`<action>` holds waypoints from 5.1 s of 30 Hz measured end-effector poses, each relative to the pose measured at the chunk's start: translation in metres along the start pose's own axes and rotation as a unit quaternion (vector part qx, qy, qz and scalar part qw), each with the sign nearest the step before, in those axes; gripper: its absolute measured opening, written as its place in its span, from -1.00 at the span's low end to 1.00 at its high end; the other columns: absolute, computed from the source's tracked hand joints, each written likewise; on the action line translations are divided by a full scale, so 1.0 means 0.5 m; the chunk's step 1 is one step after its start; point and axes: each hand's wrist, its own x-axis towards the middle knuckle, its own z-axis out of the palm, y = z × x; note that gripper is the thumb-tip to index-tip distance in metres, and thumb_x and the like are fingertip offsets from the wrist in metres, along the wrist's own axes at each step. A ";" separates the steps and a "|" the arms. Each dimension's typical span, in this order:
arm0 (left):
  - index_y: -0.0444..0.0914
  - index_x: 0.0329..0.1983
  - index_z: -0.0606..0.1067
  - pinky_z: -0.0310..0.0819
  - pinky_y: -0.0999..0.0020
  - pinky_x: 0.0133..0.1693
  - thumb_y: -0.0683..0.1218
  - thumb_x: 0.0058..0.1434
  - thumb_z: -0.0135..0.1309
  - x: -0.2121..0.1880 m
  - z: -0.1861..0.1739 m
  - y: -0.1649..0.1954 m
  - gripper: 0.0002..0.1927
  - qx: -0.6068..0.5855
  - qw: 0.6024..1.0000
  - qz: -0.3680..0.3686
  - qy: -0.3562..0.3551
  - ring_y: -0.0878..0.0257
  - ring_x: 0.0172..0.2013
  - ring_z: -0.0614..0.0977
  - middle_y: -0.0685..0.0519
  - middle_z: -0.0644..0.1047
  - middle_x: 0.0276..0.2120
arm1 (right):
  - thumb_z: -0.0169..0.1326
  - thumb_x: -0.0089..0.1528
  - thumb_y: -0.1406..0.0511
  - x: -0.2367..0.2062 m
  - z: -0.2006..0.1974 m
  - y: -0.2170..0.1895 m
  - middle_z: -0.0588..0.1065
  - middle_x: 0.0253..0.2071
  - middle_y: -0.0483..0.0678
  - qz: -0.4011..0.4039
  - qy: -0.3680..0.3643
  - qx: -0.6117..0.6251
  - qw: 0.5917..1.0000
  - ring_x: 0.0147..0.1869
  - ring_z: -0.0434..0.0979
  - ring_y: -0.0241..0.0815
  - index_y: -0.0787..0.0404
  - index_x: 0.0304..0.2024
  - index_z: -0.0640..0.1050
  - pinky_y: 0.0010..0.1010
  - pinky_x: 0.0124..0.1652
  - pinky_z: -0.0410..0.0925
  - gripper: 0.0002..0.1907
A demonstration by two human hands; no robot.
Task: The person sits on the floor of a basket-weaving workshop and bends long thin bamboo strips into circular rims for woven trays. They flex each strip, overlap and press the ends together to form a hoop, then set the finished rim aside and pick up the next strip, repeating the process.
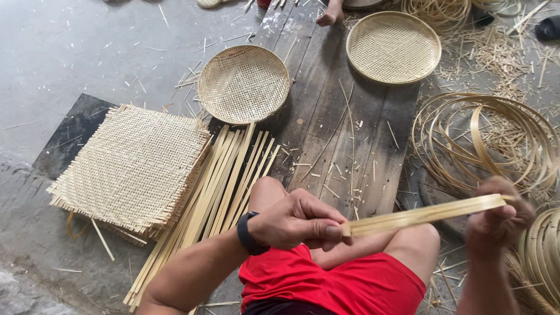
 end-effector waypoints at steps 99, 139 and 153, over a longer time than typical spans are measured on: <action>-0.39 -0.14 0.62 0.27 0.52 -0.46 -0.10 0.44 0.05 0.014 -0.144 -0.212 -0.75 0.167 0.955 -0.102 0.225 0.46 -0.52 0.38 0.16 0.46 -0.54 | 0.13 0.35 0.32 -0.115 0.244 -0.174 0.45 -0.46 -0.21 0.429 -0.118 0.239 0.863 -0.46 0.35 -0.48 0.34 -0.06 0.55 -0.63 -0.49 0.23 -0.80; -0.35 0.05 0.61 0.42 0.53 -0.28 -0.22 0.42 0.04 -0.006 -0.107 -0.244 -0.78 0.232 0.938 -0.020 0.258 0.46 -0.31 0.49 0.13 0.54 -0.31 | 0.19 0.30 0.36 -0.182 0.280 -0.203 0.61 -0.33 -0.10 0.452 -0.164 0.301 0.824 -0.28 0.55 -0.42 0.37 -0.04 0.58 -0.61 -0.28 0.40 -0.78; -0.35 0.05 0.60 0.41 0.51 -0.33 -0.13 0.47 0.01 -0.017 -0.125 -0.230 -0.76 0.099 0.965 -0.088 0.228 0.44 -0.39 0.45 0.16 0.51 -0.41 | 0.23 0.27 0.41 -0.193 0.299 -0.198 0.58 -0.35 -0.13 0.408 -0.156 0.241 0.867 -0.27 0.54 -0.45 0.35 -0.17 0.54 -0.63 -0.27 0.44 -0.86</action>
